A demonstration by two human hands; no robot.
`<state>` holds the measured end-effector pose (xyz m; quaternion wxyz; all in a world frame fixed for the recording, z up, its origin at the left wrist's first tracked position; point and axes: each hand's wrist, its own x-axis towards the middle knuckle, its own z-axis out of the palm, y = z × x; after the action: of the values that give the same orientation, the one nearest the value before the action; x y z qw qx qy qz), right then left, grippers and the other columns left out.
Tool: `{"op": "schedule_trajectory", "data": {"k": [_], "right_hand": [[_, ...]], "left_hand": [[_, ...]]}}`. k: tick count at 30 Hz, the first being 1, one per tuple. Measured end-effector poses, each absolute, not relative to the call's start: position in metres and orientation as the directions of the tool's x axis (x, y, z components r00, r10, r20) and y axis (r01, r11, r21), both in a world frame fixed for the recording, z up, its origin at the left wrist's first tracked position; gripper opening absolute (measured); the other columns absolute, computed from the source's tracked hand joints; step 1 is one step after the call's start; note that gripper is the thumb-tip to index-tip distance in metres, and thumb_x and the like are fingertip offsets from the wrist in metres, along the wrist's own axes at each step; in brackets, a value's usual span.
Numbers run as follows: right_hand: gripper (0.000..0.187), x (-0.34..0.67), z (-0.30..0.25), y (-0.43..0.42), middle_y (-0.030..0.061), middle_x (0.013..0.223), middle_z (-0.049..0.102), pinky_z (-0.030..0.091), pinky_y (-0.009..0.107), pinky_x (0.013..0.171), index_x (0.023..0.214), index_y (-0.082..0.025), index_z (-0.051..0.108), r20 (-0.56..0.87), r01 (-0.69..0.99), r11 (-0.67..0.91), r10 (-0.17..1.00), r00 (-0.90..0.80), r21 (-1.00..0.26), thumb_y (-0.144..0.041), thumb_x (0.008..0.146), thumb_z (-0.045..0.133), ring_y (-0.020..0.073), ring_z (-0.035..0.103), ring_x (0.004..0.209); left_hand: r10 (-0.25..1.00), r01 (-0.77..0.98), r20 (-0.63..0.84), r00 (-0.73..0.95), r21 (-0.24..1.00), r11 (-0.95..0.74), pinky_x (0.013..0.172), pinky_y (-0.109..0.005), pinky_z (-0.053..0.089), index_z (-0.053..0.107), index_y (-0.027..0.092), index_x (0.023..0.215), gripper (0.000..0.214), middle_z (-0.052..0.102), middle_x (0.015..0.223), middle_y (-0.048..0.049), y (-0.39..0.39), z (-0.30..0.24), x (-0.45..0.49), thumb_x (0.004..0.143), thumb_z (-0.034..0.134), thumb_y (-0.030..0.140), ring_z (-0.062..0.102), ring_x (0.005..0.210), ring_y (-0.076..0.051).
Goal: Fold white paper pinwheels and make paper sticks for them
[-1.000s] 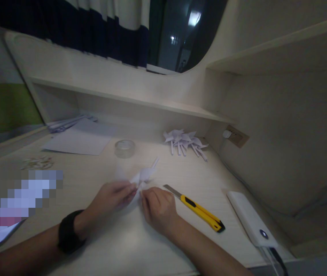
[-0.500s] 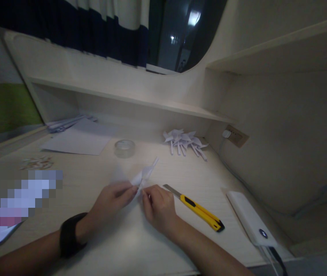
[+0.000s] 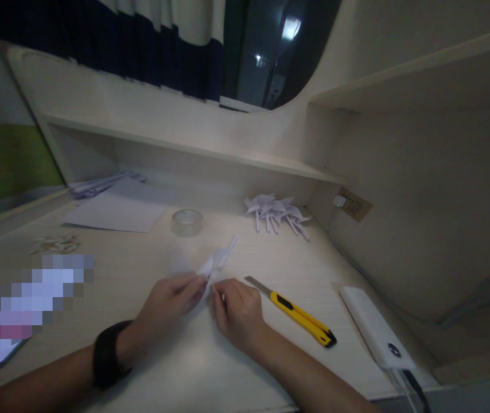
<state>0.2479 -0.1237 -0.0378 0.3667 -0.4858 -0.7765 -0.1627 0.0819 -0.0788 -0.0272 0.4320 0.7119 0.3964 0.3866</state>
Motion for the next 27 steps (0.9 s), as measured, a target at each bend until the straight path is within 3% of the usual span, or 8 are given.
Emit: {"op": "schedule_trajectory", "data": {"k": [5, 11, 19, 27], "right_hand": [[0.019, 0.2482, -0.0367, -0.1239, 0.0030, 0.064, 0.060, 0.040, 0.022, 0.058, 0.077, -0.017, 0.058, 0.701, 0.886, 0.460, 0.653, -0.287, -0.065, -0.018, 0.089, 0.044, 0.0130, 0.057, 0.060], [0.018, 0.2498, -0.0391, -0.1238, 0.0032, 0.064, 0.060, 0.041, 0.022, 0.059, 0.077, -0.017, 0.057, 0.715, 0.873, 0.488, 0.611, -0.341, 0.000, -0.018, 0.089, 0.044, 0.0132, 0.058, 0.061], [0.023, 0.2471, -0.0374, -0.1245, 0.0026, 0.061, 0.059, 0.040, 0.022, 0.056, 0.072, -0.018, 0.057, 0.727, 0.894, 0.438, 0.644, -0.238, -0.095, -0.020, 0.090, 0.043, 0.0128, 0.056, 0.056], [0.023, 0.2477, -0.0365, -0.1236, 0.0028, 0.063, 0.060, 0.041, 0.022, 0.058, 0.075, -0.018, 0.058, 0.727, 0.899, 0.434, 0.637, -0.256, -0.064, -0.021, 0.092, 0.043, 0.0124, 0.057, 0.059]], "left_hand": [[0.907, 0.198, 0.168, 0.386, 0.945, -0.259, 0.050, -0.024, 0.028, 0.047, 0.017, 0.055, 0.042, 0.040, 0.054, 0.0031, -0.0792, -0.0263, 0.0826, 0.087, 0.046, 0.044, 0.040, 0.052, -0.011], [0.893, 0.205, 0.224, 0.391, 0.924, -0.322, 0.052, -0.024, 0.029, 0.044, 0.017, 0.051, 0.044, 0.040, 0.053, 0.0029, -0.0805, -0.0261, 0.0820, 0.088, 0.045, 0.042, 0.040, 0.052, -0.012], [0.872, 0.246, 0.284, 0.398, 0.883, -0.399, 0.056, -0.023, 0.033, 0.052, 0.016, 0.056, 0.040, 0.047, 0.058, 0.0015, -0.0851, -0.0243, 0.0807, 0.089, 0.046, 0.039, 0.046, 0.060, -0.014], [0.892, 0.219, 0.250, 0.377, 0.912, -0.348, 0.053, -0.023, 0.032, 0.050, 0.016, 0.055, 0.040, 0.044, 0.055, 0.0027, -0.0838, -0.0231, 0.0821, 0.088, 0.047, 0.039, 0.043, 0.055, -0.012]]}}
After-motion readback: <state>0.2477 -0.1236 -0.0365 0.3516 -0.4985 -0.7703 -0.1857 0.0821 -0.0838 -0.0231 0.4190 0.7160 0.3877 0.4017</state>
